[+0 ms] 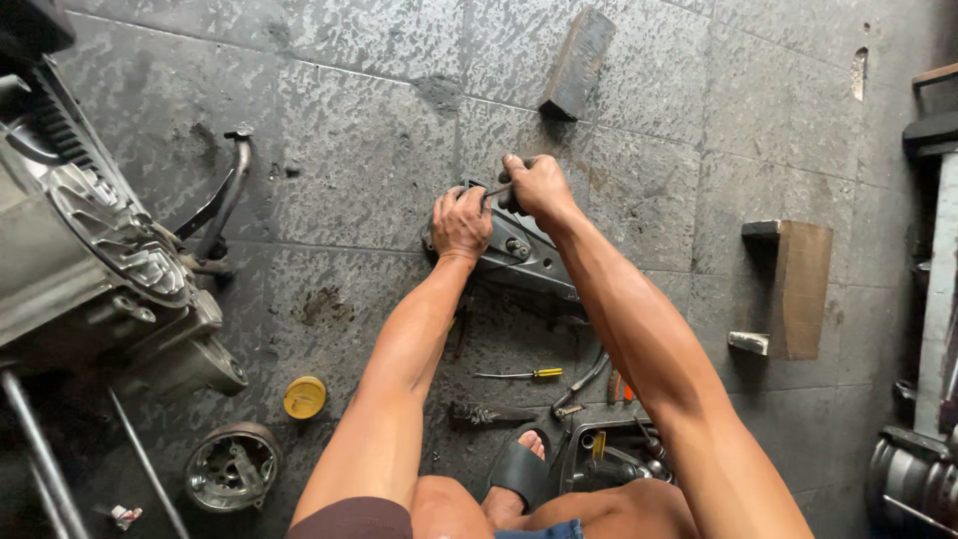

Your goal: The person sits on the workshop floor and works on a motorcycle crankcase cover and body panel, unscrewing fasteners with a screwdriver, prying components loose, and scrubbing the part with a wire brush. They handle the cover, turn it over, and manipulate its inner components by hand.

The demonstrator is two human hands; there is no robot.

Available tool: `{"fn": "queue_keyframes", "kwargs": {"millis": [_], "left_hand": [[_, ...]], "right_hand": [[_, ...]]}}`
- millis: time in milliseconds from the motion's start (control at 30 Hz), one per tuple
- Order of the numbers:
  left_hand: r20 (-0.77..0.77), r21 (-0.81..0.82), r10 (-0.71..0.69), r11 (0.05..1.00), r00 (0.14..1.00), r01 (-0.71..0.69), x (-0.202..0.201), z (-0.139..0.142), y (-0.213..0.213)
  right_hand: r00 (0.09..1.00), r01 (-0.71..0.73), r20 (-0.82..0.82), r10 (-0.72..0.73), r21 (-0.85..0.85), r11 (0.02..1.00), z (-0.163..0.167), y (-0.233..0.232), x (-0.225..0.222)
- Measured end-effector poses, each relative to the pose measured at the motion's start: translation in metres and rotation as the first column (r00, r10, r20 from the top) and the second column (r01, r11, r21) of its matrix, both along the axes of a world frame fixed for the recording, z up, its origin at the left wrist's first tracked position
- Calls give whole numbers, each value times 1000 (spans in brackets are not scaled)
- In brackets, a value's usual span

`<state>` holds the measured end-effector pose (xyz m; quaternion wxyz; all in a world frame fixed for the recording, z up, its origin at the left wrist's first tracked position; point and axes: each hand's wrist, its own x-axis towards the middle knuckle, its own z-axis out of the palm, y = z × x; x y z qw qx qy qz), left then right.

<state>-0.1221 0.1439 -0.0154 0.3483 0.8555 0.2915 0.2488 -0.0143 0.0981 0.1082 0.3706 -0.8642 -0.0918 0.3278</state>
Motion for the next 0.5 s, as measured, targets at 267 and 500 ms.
{"fn": "queue_keyframes", "kwargs": {"millis": [267,500], "left_hand": [[43,10,13,1000,999,-14,-4,13,2],[40,-32,21,999,999,-20,-10,7,1]], "right_hand": [[955,273,-166,-246,163,948,13,3,-8],[956,-278,206,207,417,866,-23,-27,-35]]}}
